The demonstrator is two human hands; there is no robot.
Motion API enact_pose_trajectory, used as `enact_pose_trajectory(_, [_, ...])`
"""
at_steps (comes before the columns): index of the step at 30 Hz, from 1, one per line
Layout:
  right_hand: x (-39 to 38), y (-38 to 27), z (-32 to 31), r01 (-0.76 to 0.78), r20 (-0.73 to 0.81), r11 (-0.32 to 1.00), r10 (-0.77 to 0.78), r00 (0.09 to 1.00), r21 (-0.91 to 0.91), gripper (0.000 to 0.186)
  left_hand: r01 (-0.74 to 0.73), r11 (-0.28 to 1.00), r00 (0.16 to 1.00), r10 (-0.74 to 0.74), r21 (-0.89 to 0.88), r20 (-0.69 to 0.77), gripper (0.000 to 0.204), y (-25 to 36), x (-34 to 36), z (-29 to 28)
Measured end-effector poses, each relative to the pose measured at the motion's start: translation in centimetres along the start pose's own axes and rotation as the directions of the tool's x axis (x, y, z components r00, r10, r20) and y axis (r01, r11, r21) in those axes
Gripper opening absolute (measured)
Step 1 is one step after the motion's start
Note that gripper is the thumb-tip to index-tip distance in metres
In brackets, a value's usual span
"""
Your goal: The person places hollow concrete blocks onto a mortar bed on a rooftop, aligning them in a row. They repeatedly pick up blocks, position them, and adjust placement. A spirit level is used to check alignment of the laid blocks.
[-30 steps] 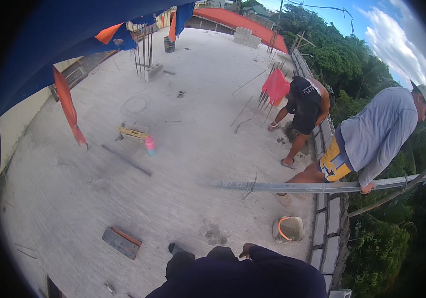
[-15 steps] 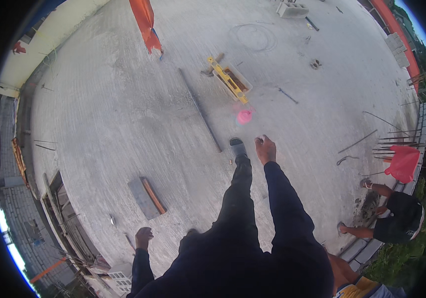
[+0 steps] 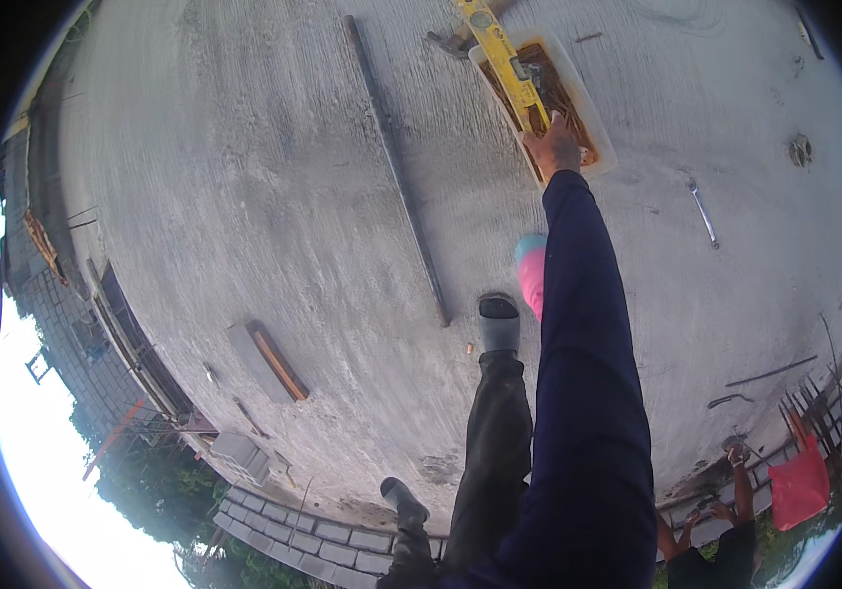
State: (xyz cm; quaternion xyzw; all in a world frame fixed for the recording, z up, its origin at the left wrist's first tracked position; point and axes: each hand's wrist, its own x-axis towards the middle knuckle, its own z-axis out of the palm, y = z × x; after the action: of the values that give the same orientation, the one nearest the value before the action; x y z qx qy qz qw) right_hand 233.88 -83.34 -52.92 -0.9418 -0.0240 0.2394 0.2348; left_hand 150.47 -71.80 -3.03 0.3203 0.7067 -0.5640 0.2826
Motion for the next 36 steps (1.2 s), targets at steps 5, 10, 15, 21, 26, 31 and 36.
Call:
enact_pose_trajectory(5, [0.9, -0.2, -1.4, 0.143, -0.081, 0.987, -0.149, 0.986, -0.078, 0.063, -0.047, 0.992, 0.998, 0.041, 0.115, 0.054, 0.030, -6.6, -2.1, 4.3])
enact_pose_trajectory(10, [-3.3, -5.2, -6.2, 0.110, 0.106, 0.994, -0.107, 0.989, -0.024, 0.059, -0.480, 0.762, 0.876, 0.386, 0.435, 0.289, 0.030, -13.9, -6.9, 14.4])
enact_pose_trajectory(15, [-14.8, -9.8, -8.5, 0.322, 0.277, 0.931, -0.359, 0.892, 0.169, 0.075, 0.225, 0.739, 0.964, -0.074, -0.635, 0.255, 0.031, -12.7, -3.4, 22.3])
enact_pose_trajectory(21, [-33.0, -18.9, -6.9, 0.544, 0.880, 0.822, -0.125, 0.459, -0.167, 0.030, -0.291, 0.736, 0.934, 0.356, -0.612, -0.015, 0.031, -11.4, 8.7, 29.4])
enact_pose_trajectory(26, [-57.3, -28.9, -0.5, 0.792, 0.922, 0.489, 0.076, 0.379, -0.366, 0.036, -0.405, 0.649, 0.890, 0.441, -0.643, -0.115, 0.034, -14.8, 17.6, 25.7])
enact_pose_trajectory(31, [-81.3, -37.7, 7.3, 0.822, 0.945, 0.479, 0.055, 0.322, -0.308, 0.028, -0.212, -0.300, 0.965, 0.088, -0.930, -0.249, 0.032, -29.9, 21.2, 17.4])
enact_pose_trajectory(36, [-101.9, -46.1, 17.3, 0.909, 0.990, 0.415, -0.141, 0.022, 0.039, 0.025, -0.193, -0.453, 0.981, -0.083, -0.870, -0.175, 0.031, -42.0, 26.6, 15.3])
